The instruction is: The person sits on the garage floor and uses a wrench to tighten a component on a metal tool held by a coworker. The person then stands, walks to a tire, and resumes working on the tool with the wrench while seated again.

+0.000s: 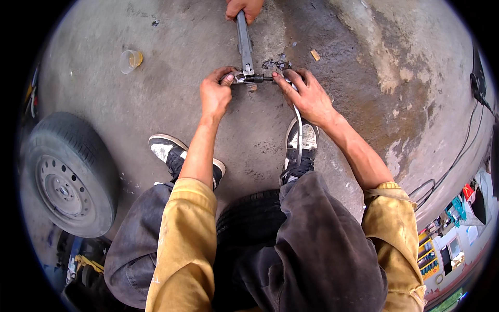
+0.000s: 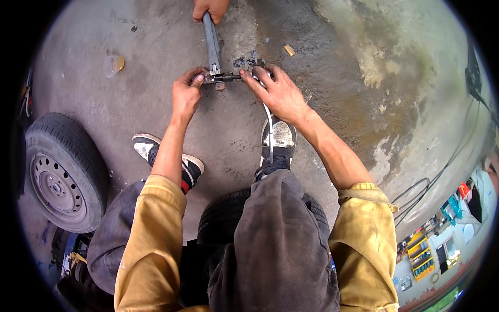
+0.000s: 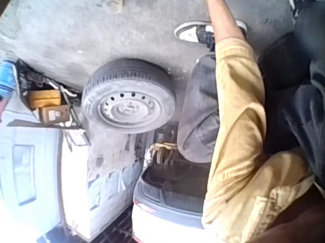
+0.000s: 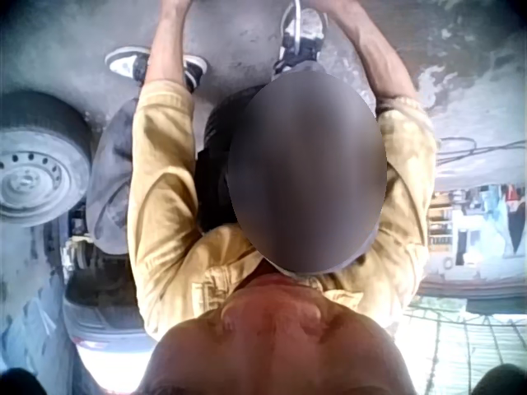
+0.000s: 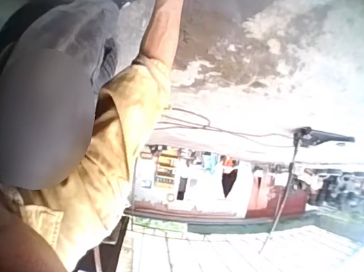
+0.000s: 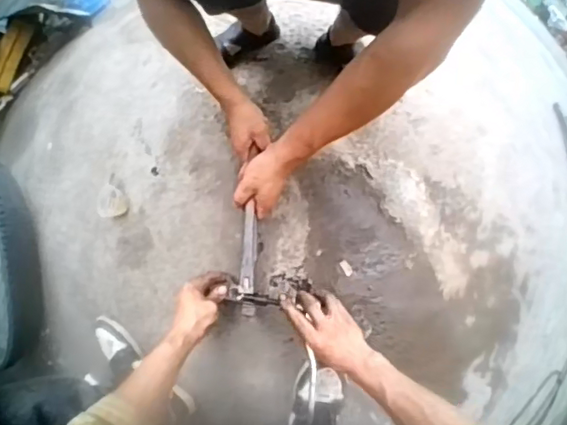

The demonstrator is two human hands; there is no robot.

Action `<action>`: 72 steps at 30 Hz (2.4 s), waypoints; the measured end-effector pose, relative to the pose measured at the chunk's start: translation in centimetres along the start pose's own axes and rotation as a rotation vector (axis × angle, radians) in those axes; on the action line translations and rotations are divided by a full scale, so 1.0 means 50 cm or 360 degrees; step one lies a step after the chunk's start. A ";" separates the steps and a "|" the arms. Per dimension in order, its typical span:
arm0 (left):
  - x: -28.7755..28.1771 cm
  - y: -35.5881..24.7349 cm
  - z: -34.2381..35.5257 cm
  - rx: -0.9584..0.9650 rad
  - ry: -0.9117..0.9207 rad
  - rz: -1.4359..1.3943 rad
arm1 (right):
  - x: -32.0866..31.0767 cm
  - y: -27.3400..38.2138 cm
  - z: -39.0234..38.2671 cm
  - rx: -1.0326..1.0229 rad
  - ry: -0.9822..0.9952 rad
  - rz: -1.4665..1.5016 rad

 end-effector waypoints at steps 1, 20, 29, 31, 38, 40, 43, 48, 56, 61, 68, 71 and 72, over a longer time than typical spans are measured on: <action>0.000 -0.009 0.001 0.0007 0.0014 0.0047 | -0.002 -0.005 -0.001 0.0093 -0.0059 0.0185; 0.001 -0.012 0.000 0.0002 0.0055 0.0086 | 0.014 0.006 -0.023 0.0637 -0.0108 0.0932; -0.003 -0.020 -0.004 -0.0104 0.0085 0.0018 | 0.002 -0.104 0.135 0.0239 0.1316 0.1159; 0.001 -0.027 -0.004 -0.0001 0.0046 0.0097 | -0.006 -0.098 0.153 0.0265 0.1377 0.0966; -0.011 -0.025 -0.005 0.0063 -0.0019 0.0119 | -0.030 0.003 0.102 0.0202 0.0646 -0.0030; -0.009 -0.025 0.002 -0.0015 0.0026 0.0069 | -0.044 -0.021 0.120 0.0341 0.0840 0.0226; -0.002 -0.013 0.000 0.0026 0.0071 0.0045 | -0.035 -0.073 0.167 0.0423 0.1335 0.0895; -0.013 -0.029 -0.010 0.0011 0.0019 0.0192 | -0.038 0.012 0.153 0.0294 0.1117 0.0004; -0.006 -0.028 -0.005 0.0032 0.0059 0.0087 | -0.032 -0.056 0.144 0.0236 0.1152 0.0541; -0.007 -0.017 -0.003 0.0082 0.0048 0.0146 | -0.040 -0.033 0.162 0.0214 0.1273 0.0271; -0.007 -0.018 -0.009 0.0029 -0.0016 0.0033 | -0.030 -0.002 0.113 0.0156 0.0526 -0.0087; -0.001 -0.027 -0.006 0.0016 0.0034 0.0048 | -0.032 -0.039 0.133 0.0205 0.1085 0.0275; -0.003 -0.016 -0.002 0.0044 0.0046 0.0055 | -0.031 -0.048 0.143 0.0218 0.1312 0.0384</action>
Point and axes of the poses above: each hand's wrist, its own z-axis towards the middle knuckle, its own x-axis out of the palm, y = z × x, the point moved 1 cm from there along z, towards the middle knuckle, and after that the axes turned 5 degrees about -x, right-handed, at the moved point
